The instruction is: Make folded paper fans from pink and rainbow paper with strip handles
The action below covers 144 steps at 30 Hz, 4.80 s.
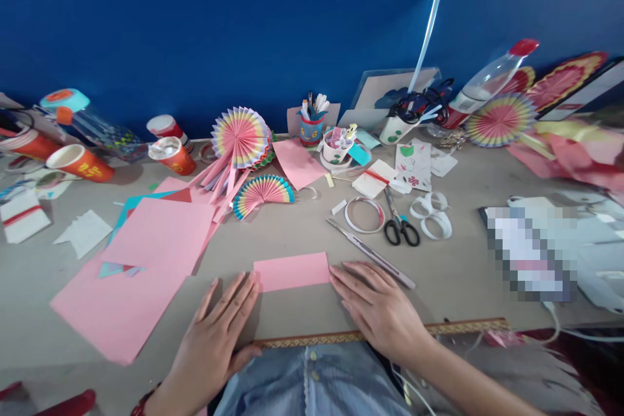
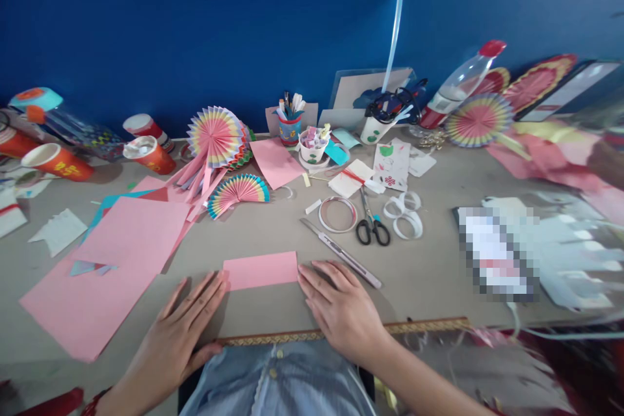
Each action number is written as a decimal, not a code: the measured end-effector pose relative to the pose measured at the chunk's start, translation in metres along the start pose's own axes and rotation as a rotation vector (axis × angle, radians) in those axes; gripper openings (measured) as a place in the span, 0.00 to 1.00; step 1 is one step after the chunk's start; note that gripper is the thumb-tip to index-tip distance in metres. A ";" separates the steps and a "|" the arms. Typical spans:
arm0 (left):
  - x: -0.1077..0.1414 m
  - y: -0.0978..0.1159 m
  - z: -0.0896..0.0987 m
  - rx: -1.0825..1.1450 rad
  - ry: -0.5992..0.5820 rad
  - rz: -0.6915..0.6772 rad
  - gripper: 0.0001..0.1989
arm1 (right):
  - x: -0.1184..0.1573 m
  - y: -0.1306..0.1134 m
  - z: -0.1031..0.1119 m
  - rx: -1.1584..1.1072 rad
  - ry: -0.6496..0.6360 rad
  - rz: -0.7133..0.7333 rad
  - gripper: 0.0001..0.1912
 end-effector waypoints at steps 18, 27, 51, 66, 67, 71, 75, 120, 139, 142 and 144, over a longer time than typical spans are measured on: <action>-0.076 -0.019 0.014 0.328 0.056 0.073 0.21 | -0.060 0.005 -0.018 -0.086 -0.056 -0.079 0.22; -0.080 -0.016 0.021 0.278 0.180 0.010 0.08 | -0.060 0.001 -0.015 -0.102 0.010 -0.008 0.04; -0.071 -0.027 0.008 0.544 0.135 0.210 0.07 | -0.044 0.007 -0.012 -0.295 0.079 -0.204 0.08; -0.055 0.038 0.008 0.112 0.003 -0.101 0.39 | -0.049 0.009 -0.017 -0.284 0.054 -0.281 0.09; -0.054 0.039 0.006 0.118 -0.009 -0.104 0.40 | -0.049 0.010 -0.017 -0.279 0.057 -0.278 0.10; -0.054 0.041 0.002 0.109 -0.032 -0.106 0.43 | -0.047 0.012 -0.020 -0.296 0.065 -0.266 0.09; -0.055 0.044 0.000 0.095 -0.080 -0.118 0.46 | -0.044 0.014 -0.025 -0.329 0.057 -0.249 0.08; -0.057 0.041 -0.001 0.136 -0.086 -0.142 0.47 | -0.038 0.023 -0.018 -0.237 0.011 -0.348 0.09; -0.060 0.041 0.001 0.152 -0.064 -0.107 0.51 | -0.011 0.001 -0.003 -0.068 -0.061 -0.133 0.18; -0.060 0.040 0.002 0.162 -0.067 -0.117 0.49 | -0.002 0.006 0.000 -0.070 -0.051 -0.139 0.20; -0.057 0.036 0.003 0.155 -0.082 -0.124 0.46 | 0.001 0.006 0.000 -0.075 -0.044 -0.129 0.20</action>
Point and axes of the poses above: each hand's wrist, its own x-axis away from the middle knuckle, its own z-axis out of the back of the hand, y = z × x, the point moved 5 cm from there along -x, towards the middle knuckle, and after that the axes turned 3 degrees about -y, right-handed, at the moved point
